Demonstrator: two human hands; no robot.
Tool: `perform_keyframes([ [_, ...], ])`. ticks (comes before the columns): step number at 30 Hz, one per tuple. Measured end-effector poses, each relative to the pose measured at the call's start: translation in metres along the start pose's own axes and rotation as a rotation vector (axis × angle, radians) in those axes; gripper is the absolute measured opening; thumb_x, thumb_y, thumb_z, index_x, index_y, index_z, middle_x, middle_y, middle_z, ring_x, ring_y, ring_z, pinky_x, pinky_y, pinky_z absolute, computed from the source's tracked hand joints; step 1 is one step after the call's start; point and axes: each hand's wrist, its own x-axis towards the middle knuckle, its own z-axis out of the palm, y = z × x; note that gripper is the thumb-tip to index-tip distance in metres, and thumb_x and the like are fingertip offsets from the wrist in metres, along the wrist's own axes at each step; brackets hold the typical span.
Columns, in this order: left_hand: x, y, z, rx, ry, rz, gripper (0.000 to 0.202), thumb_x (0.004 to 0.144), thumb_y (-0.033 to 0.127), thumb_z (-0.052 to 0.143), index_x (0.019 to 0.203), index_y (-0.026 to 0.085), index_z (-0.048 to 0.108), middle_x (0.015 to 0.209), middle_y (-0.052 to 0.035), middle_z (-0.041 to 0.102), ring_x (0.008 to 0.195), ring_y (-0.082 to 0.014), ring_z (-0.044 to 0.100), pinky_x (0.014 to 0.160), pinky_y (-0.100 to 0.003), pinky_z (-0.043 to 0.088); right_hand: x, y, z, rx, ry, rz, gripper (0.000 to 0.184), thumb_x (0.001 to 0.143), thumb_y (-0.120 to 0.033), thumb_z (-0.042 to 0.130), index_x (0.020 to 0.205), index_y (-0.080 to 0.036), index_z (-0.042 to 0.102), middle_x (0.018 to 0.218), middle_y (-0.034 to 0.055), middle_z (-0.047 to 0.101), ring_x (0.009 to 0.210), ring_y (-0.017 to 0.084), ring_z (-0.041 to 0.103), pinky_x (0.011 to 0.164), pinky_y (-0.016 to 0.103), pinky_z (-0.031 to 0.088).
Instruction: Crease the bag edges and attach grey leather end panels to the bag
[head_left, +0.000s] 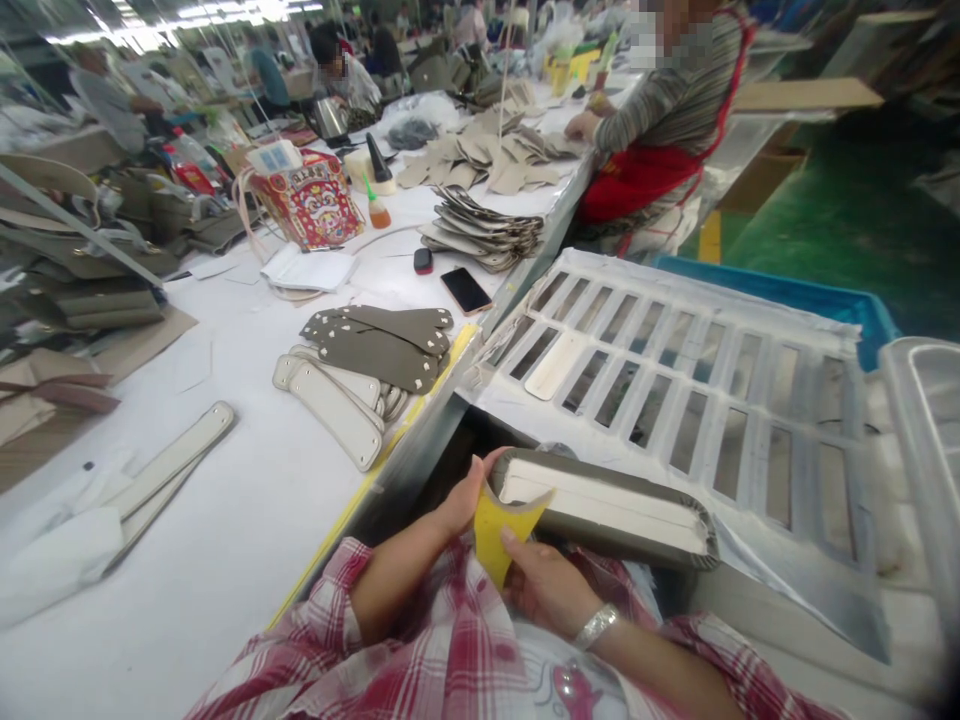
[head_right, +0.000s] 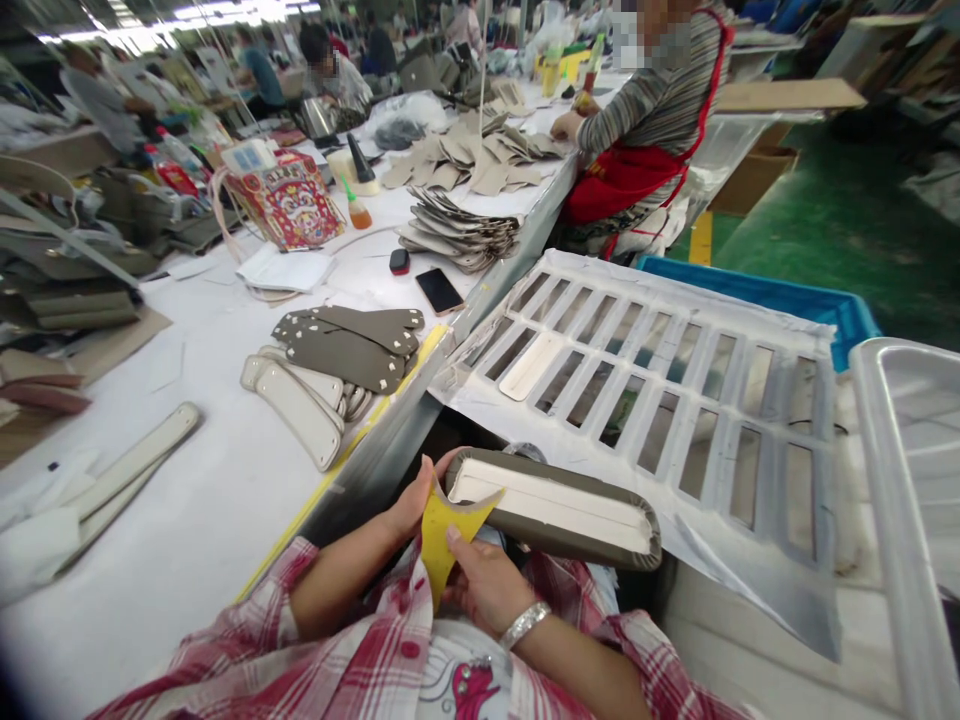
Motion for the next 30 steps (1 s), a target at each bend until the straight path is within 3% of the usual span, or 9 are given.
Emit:
perform_keyframes([
  [4, 0.001, -0.001, 0.001, 0.079, 0.04, -0.006, 0.057, 0.085, 0.059, 0.037, 0.122, 0.018, 0.049, 0.121, -0.008, 0.056, 0.118, -0.0227, 0.045, 0.104, -0.034, 0.03, -0.001, 0.0, -0.004, 0.056, -0.025, 0.01, 0.039, 0.066, -0.045, 0.07, 0.082, -0.012, 0.057, 0.079, 0.0069, 0.065, 0.075, 0.017, 0.063, 0.071, 0.026, 0.05],
  [8, 0.001, 0.003, 0.007, 0.161, 0.081, -0.01, 0.055, 0.087, 0.057, 0.035, 0.122, 0.016, 0.049, 0.12, -0.0087, 0.056, 0.116, -0.022, 0.047, 0.103, -0.033, 0.032, -0.003, -0.004, -0.007, 0.102, -0.048, 0.035, 0.037, 0.062, -0.043, 0.073, 0.076, -0.013, 0.057, 0.071, 0.0052, 0.064, 0.075, 0.02, 0.063, 0.075, 0.032, 0.051],
  [14, 0.0, 0.011, 0.017, 0.367, 0.172, -0.027, 0.051, 0.088, 0.053, 0.037, 0.12, 0.016, 0.051, 0.114, -0.0078, 0.06, 0.107, -0.0218, 0.053, 0.096, -0.033, 0.037, -0.003, -0.009, -0.016, 0.11, -0.095, 0.11, 0.037, 0.065, -0.046, 0.071, 0.077, -0.012, 0.06, 0.069, 0.0057, 0.063, 0.07, 0.017, 0.062, 0.071, 0.026, 0.051],
  [19, 0.002, 0.009, 0.018, 0.508, 0.228, -0.017, 0.049, 0.087, 0.053, 0.039, 0.119, 0.017, 0.051, 0.112, -0.007, 0.06, 0.104, -0.0213, 0.053, 0.093, -0.033, 0.038, -0.002, -0.01, -0.017, 0.068, -0.016, 0.079, 0.039, 0.062, -0.047, 0.072, 0.074, -0.012, 0.059, 0.071, 0.0063, 0.064, 0.071, 0.017, 0.063, 0.061, 0.022, 0.051],
  [25, 0.005, 0.003, 0.029, 0.65, 0.239, 0.064, 0.044, 0.089, 0.05, 0.034, 0.112, 0.017, 0.051, 0.103, -0.0062, 0.061, 0.094, -0.0193, 0.054, 0.083, -0.03, 0.042, -0.013, -0.019, -0.014, -0.067, 0.096, 0.062, 0.058, 0.044, -0.057, 0.077, 0.071, -0.012, 0.051, 0.071, 0.0065, 0.065, 0.063, 0.016, 0.062, 0.05, 0.02, 0.05],
  [30, 0.0, 0.009, 0.034, 0.819, 0.288, 0.093, 0.043, 0.089, 0.052, 0.03, 0.105, 0.017, 0.05, 0.094, -0.006, 0.061, 0.088, -0.02, 0.055, 0.079, -0.03, 0.042, -0.019, -0.018, -0.009, -0.05, 0.136, -0.004, 0.056, 0.048, -0.053, 0.076, 0.078, -0.013, 0.05, 0.068, 0.0047, 0.064, 0.059, 0.016, 0.062, 0.044, 0.02, 0.045],
])
